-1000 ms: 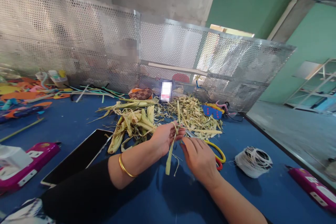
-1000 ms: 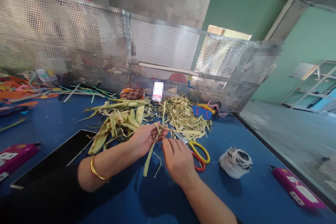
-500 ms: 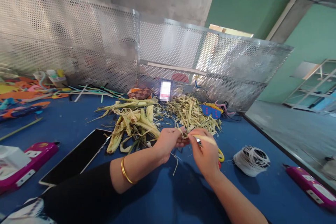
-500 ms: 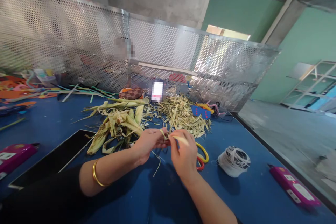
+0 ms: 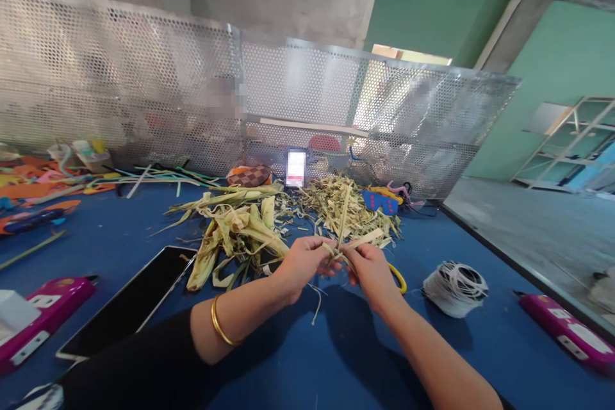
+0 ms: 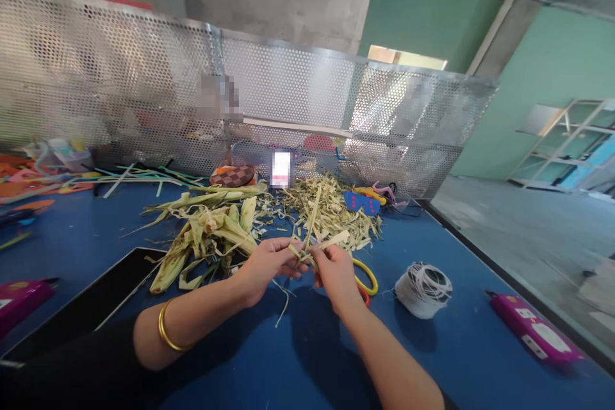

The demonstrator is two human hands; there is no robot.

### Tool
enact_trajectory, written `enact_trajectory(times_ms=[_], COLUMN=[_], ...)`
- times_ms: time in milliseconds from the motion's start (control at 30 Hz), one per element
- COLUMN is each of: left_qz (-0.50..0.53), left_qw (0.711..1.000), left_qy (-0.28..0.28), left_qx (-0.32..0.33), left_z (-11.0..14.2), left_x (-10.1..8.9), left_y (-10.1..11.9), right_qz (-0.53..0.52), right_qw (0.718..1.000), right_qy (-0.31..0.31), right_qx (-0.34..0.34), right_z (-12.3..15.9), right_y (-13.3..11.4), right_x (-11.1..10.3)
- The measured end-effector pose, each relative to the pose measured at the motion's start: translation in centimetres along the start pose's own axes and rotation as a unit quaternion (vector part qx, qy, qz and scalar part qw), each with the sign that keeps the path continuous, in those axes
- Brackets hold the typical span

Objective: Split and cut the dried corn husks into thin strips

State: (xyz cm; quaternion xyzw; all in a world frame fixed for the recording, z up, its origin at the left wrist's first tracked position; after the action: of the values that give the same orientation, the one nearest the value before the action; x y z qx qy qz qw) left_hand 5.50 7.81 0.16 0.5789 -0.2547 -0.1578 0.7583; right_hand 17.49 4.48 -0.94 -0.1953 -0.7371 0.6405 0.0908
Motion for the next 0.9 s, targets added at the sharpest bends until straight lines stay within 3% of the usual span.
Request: enact_trajectory(times_ms=[300,600,667,733,833,900], left_qz=[0.037,0.022,0.018,0.012,-0.005,-0.025], left_qw=[0.997,0.993,0.989,0.986,0.985,0.988], left_qy=[-0.059,0.116,0.145,0.164,0.167,0.147], left_qx=[-0.033,0.01,0.019,0.025,0.03,0.032], left_z=[-0.2,-0.5,-0.7,-0.7,-0.7,-0.6], left_x=[0.3,-2.4,-3.1,-3.6,-3.6,-3.1], left_y=[0.0,0.0,0.4,0.8,1.1,1.1], right_qz=[-0.076,-0.09,-0.069,-0.023,0.097,0.179], right_qw=[0.997,0.994,0.997,0.991,0.948,0.908], right_qy=[0.016,-0.016,-0.041,-0.099,-0.18,-0.184], right_qx=[0.02,0.052,0.006,-0.082,-0.243,-0.331], right_z=[-0.4,0.8,0.9,1.2,2.2,2.8], right_y=[0.7,0.2,-0.5,-1.7,-3.9,-5.0], right_x=[-0.2,0.9,1.1,1.6,2.4,2.3])
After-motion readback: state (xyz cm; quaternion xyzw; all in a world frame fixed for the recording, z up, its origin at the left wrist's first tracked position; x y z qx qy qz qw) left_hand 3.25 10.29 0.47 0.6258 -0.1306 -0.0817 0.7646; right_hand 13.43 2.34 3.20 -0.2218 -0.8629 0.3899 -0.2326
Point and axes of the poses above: each hand's wrist, its own z-axis away from the middle knuckle, its own x-axis out of the palm, y = z × x, the point moved 7 cm from there along -z, towards the middle knuckle, and after that the axes turned 7 degrees about -x, right-handed, at the moved point
